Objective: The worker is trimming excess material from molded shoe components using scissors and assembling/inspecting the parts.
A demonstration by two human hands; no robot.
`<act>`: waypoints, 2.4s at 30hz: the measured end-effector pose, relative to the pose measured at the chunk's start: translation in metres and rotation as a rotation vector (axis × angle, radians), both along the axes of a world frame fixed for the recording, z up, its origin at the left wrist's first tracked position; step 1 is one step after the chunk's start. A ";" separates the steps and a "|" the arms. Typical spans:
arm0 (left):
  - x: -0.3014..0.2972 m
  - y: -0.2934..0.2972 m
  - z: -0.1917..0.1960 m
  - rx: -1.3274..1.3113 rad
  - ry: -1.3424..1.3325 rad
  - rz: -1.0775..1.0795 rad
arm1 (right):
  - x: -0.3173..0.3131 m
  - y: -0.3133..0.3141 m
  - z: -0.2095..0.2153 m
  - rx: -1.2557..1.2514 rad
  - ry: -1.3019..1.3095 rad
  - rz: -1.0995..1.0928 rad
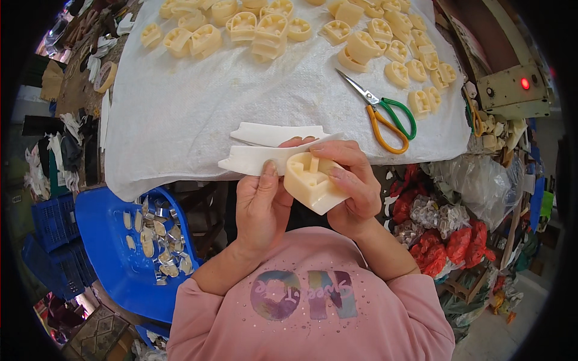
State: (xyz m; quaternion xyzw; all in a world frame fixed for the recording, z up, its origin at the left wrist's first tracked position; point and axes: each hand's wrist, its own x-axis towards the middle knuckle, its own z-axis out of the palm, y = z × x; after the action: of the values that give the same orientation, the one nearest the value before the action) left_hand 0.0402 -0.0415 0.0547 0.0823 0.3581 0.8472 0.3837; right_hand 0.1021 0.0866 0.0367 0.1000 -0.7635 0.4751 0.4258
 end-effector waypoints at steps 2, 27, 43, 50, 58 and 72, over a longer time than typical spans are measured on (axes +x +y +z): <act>0.000 0.000 0.000 -0.002 0.001 -0.006 | -0.001 -0.001 0.002 -0.003 0.005 -0.010; 0.010 0.000 0.002 -0.126 0.121 0.010 | 0.004 0.009 -0.007 0.234 -0.021 -0.221; -0.005 -0.010 -0.007 -0.511 0.550 0.161 | 0.021 0.012 0.020 0.626 -0.423 -0.297; 0.000 -0.007 -0.008 -0.627 0.594 0.018 | 0.027 0.014 0.016 0.640 -0.640 -0.222; 0.006 0.000 -0.012 -0.765 0.830 -0.027 | 0.032 0.012 0.006 0.659 -0.629 -0.245; -0.006 -0.004 -0.033 -0.405 0.734 0.019 | 0.036 0.029 -0.014 0.290 -0.502 -0.138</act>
State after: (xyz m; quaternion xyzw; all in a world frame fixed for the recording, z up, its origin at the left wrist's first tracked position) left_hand 0.0345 -0.0455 0.0218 0.2980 0.6312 0.6777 0.2313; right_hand 0.1385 0.1157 0.0227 -0.0131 -0.9099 0.3407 0.2363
